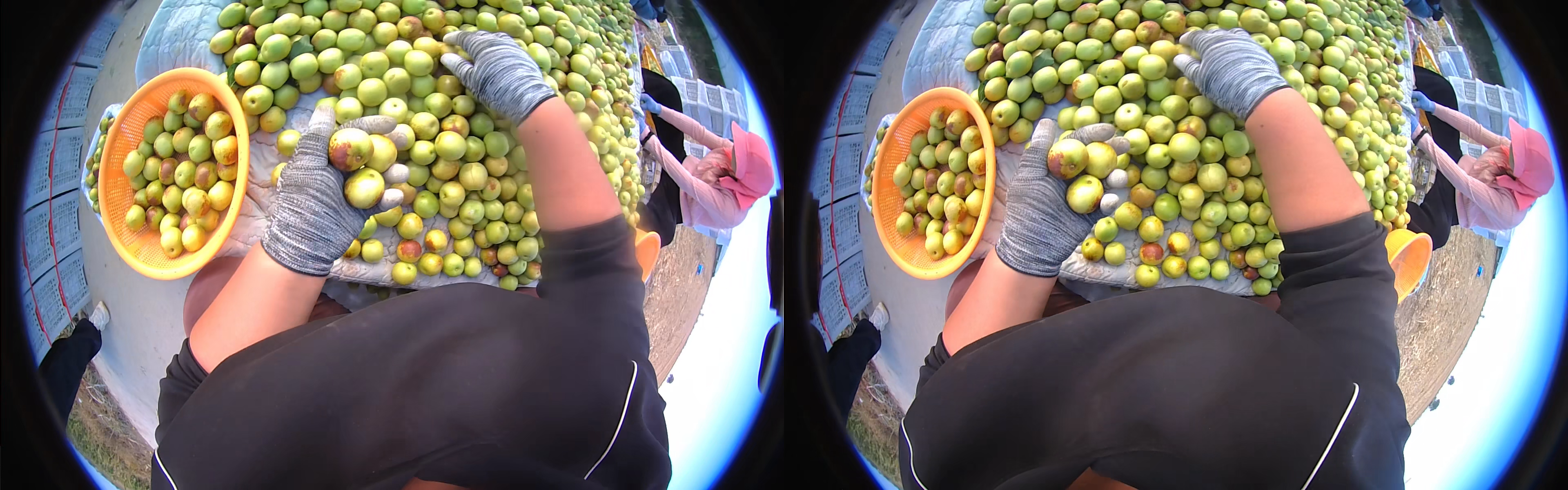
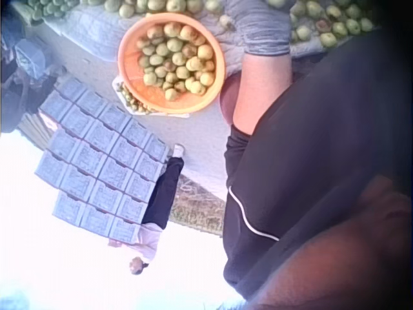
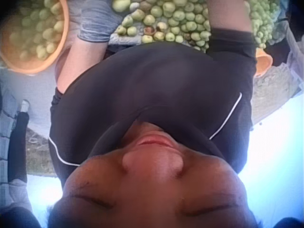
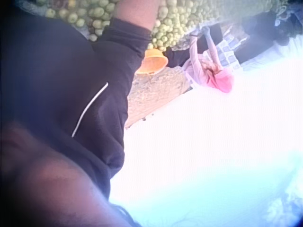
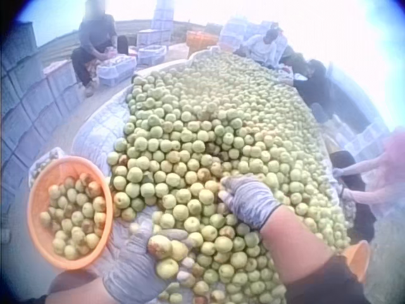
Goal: The person sorts green plums from a large pile on a table into a white plastic crate using gloved hands. They repeatedly pick up handfuls of plums, inspect them, and place them into the crate. Another person is visible in the background performing a similar task.
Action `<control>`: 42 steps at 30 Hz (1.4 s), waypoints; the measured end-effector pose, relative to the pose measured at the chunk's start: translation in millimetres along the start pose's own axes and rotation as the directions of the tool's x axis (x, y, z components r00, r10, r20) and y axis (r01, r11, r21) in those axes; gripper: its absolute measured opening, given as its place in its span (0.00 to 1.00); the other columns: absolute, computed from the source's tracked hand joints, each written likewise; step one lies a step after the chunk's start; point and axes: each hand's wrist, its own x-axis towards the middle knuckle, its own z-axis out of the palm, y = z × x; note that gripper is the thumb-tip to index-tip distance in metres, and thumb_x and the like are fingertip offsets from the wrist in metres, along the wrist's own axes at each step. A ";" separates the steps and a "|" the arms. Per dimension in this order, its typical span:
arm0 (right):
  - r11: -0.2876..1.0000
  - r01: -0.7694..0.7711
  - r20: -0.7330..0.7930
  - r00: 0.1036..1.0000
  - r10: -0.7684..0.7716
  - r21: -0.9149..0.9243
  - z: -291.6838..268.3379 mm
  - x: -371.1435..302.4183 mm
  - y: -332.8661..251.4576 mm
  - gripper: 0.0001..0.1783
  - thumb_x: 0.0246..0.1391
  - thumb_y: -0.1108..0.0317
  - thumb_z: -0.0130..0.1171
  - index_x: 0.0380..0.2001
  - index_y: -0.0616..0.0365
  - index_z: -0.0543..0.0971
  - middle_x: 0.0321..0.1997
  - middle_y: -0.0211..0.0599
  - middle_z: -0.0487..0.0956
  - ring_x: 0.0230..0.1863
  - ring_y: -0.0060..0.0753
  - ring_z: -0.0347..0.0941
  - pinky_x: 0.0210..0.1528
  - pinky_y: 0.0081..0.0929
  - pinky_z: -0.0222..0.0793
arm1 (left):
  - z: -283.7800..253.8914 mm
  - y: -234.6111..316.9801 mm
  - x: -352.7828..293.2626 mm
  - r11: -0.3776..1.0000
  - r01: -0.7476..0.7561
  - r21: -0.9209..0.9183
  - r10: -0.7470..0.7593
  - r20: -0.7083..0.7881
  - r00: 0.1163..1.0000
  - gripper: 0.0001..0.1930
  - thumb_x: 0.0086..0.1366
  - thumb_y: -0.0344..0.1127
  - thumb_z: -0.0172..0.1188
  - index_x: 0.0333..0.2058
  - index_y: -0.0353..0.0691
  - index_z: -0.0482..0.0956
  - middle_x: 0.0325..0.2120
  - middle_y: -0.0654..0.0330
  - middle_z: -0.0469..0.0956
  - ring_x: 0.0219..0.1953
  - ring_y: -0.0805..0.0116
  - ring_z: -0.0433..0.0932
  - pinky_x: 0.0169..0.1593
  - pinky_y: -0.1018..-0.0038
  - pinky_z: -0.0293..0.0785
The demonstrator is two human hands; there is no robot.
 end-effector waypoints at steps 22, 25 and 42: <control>0.911 -0.222 0.284 0.901 0.328 -0.348 -20.3 -25.7 44.3 0.20 0.67 0.55 0.56 0.55 0.53 0.79 0.50 0.47 0.83 0.51 0.49 0.81 0.56 0.44 0.77 | 5.5 -41.7 -10.9 0.838 0.273 0.472 -0.309 -0.001 0.951 0.20 0.69 0.50 0.62 0.48 0.39 0.77 0.28 0.62 0.76 0.24 0.74 0.75 0.24 0.78 0.71; 0.943 -0.249 0.342 0.886 0.313 -0.220 -21.0 -45.7 53.7 0.20 0.64 0.59 0.60 0.56 0.54 0.76 0.49 0.50 0.83 0.50 0.52 0.81 0.55 0.45 0.77 | 7.2 -43.1 -15.2 0.874 0.257 0.413 -0.256 -0.058 0.965 0.20 0.69 0.51 0.61 0.47 0.38 0.77 0.27 0.62 0.75 0.24 0.73 0.75 0.24 0.78 0.71; 0.977 -0.187 0.259 0.943 0.207 -0.101 -14.6 17.2 27.2 0.29 0.57 0.62 0.66 0.61 0.56 0.73 0.56 0.50 0.81 0.56 0.52 0.79 0.59 0.42 0.76 | -2.1 -35.1 -2.2 0.982 0.162 0.094 -0.166 0.039 0.985 0.29 0.72 0.61 0.56 0.43 0.34 0.77 0.27 0.59 0.76 0.24 0.68 0.77 0.25 0.73 0.75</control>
